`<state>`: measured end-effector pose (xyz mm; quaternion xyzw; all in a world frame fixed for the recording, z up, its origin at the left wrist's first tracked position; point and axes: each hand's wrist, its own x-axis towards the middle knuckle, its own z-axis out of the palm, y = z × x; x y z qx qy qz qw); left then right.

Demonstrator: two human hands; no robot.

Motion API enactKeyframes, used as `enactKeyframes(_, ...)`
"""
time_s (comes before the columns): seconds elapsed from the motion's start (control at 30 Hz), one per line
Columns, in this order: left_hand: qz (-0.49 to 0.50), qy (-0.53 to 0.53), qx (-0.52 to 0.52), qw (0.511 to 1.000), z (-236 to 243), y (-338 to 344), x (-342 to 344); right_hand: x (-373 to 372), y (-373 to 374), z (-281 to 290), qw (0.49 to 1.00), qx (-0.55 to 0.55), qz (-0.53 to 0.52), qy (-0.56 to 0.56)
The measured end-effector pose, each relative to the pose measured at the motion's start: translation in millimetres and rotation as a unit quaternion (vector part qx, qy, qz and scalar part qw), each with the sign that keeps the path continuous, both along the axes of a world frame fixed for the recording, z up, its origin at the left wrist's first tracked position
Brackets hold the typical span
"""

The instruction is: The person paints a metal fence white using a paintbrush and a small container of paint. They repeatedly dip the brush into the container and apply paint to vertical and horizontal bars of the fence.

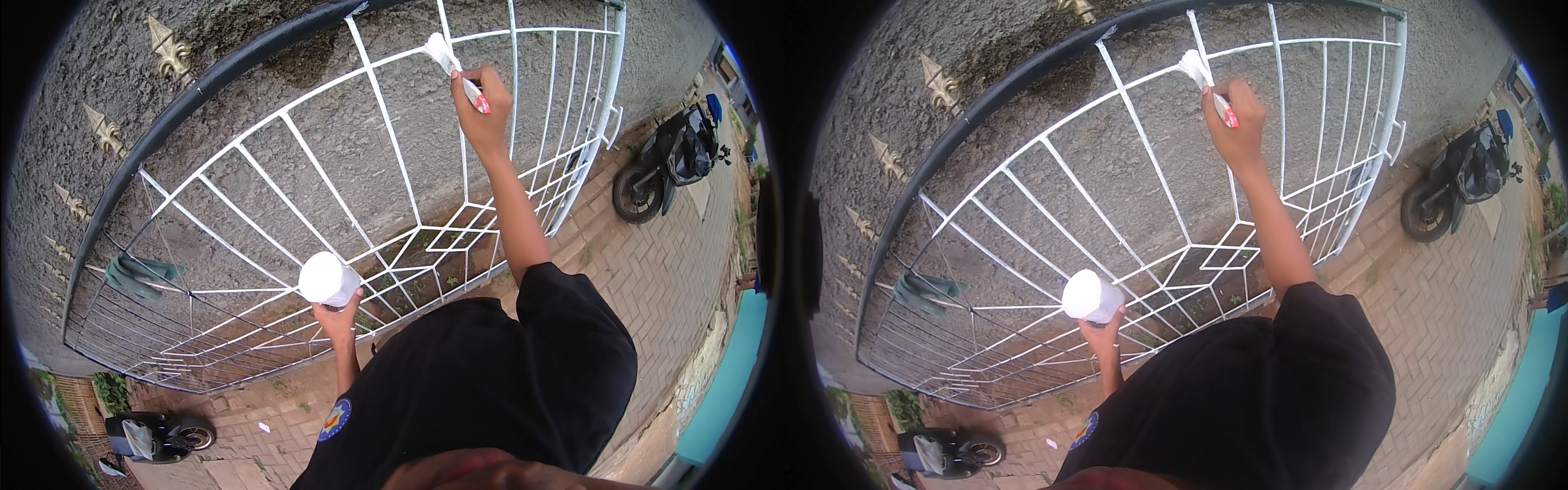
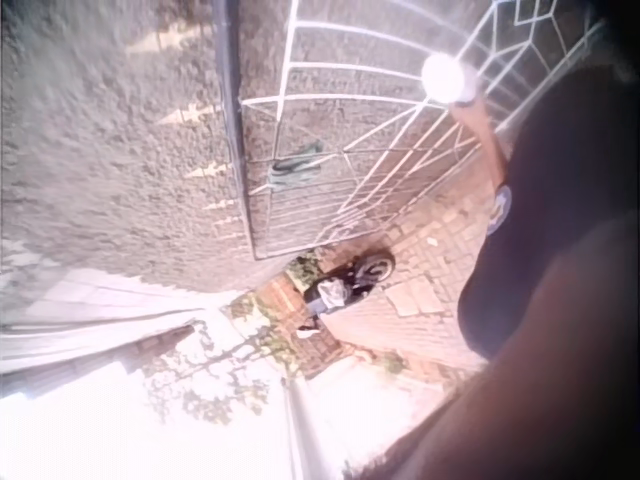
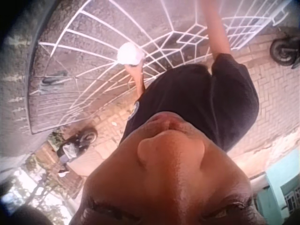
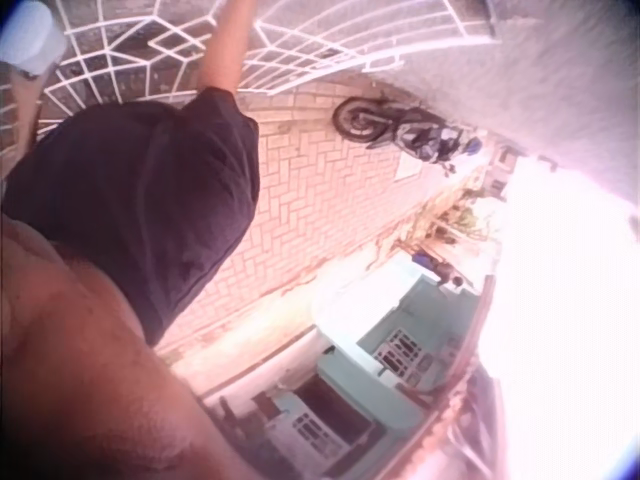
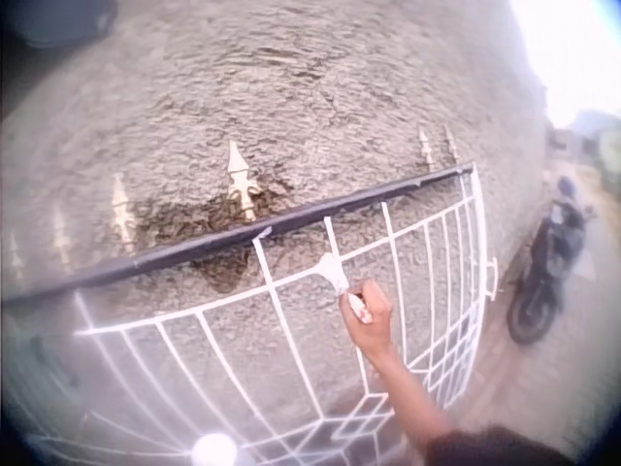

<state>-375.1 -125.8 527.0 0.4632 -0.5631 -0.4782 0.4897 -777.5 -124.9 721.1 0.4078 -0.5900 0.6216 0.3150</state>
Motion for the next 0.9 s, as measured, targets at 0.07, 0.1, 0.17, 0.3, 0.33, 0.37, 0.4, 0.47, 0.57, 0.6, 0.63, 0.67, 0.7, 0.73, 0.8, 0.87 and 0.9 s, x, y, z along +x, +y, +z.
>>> enactKeyframes(0.07,-0.001,-0.001,-0.003,1.000,-2,0,-6,-2,10,-19,0.997,0.071,0.004,-0.029)
enactKeyframes(0.1,-0.002,-0.003,-0.010,1.000,-3,1,-8,0,14,-26,0.993,0.076,0.047,-0.079)
enactKeyframes(0.17,-0.011,0.000,-0.003,1.000,-1,2,-14,-5,11,-18,0.995,0.048,0.067,-0.048)
enactKeyframes(0.3,-0.045,-0.015,-0.008,0.999,-4,1,-17,-13,10,34,0.999,-0.010,0.040,0.008)
enactKeyframes(0.33,-0.038,-0.015,-0.018,0.999,-4,1,-18,-16,10,39,0.999,-0.027,0.037,0.015)
enactKeyframes(0.37,-0.031,-0.012,-0.025,0.999,-2,3,-22,-20,13,38,0.997,-0.057,0.020,0.047)
enactKeyframes(0.4,-0.023,-0.009,-0.033,0.999,0,4,-25,-26,14,33,0.995,-0.088,0.009,0.043)
enactKeyframes(0.47,-0.018,-0.012,-0.028,0.999,0,6,-31,-44,17,16,0.988,-0.149,-0.009,0.036)
enactKeyframes(0.57,-0.015,-0.021,-0.026,0.999,-5,12,-27,-54,29,-19,0.999,0.022,0.011,-0.040)
enactKeyframes(0.6,-0.019,-0.028,-0.031,0.999,-4,14,-29,-58,32,-29,0.994,0.081,0.021,-0.068)
enactKeyframes(0.63,-0.024,-0.036,-0.037,0.998,-1,15,-31,-64,29,-48,0.986,0.087,0.081,-0.118)
enactKeyframes(0.67,-0.027,-0.027,-0.030,0.999,0,17,-29,-62,28,-46,0.989,0.071,0.078,-0.106)
enactKeyframes(0.7,-0.029,-0.016,-0.024,0.999,2,17,-28,-58,27,-35,0.991,0.054,0.076,-0.093)
enactKeyframes(0.73,-0.032,-0.004,-0.019,0.999,2,17,-28,-55,27,-22,0.993,0.036,0.074,-0.079)
enactKeyframes(0.8,-0.023,-0.012,-0.025,0.999,-3,15,-23,-59,26,17,0.996,0.013,0.059,-0.068)
enactKeyframes(0.87,-0.015,-0.004,-0.025,1.000,-2,12,-25,-71,21,44,0.993,-0.003,0.070,-0.096)
enactKeyframes(0.9,-0.017,-0.010,-0.027,0.999,-3,11,-25,-75,22,49,0.994,-0.007,0.061,-0.089)
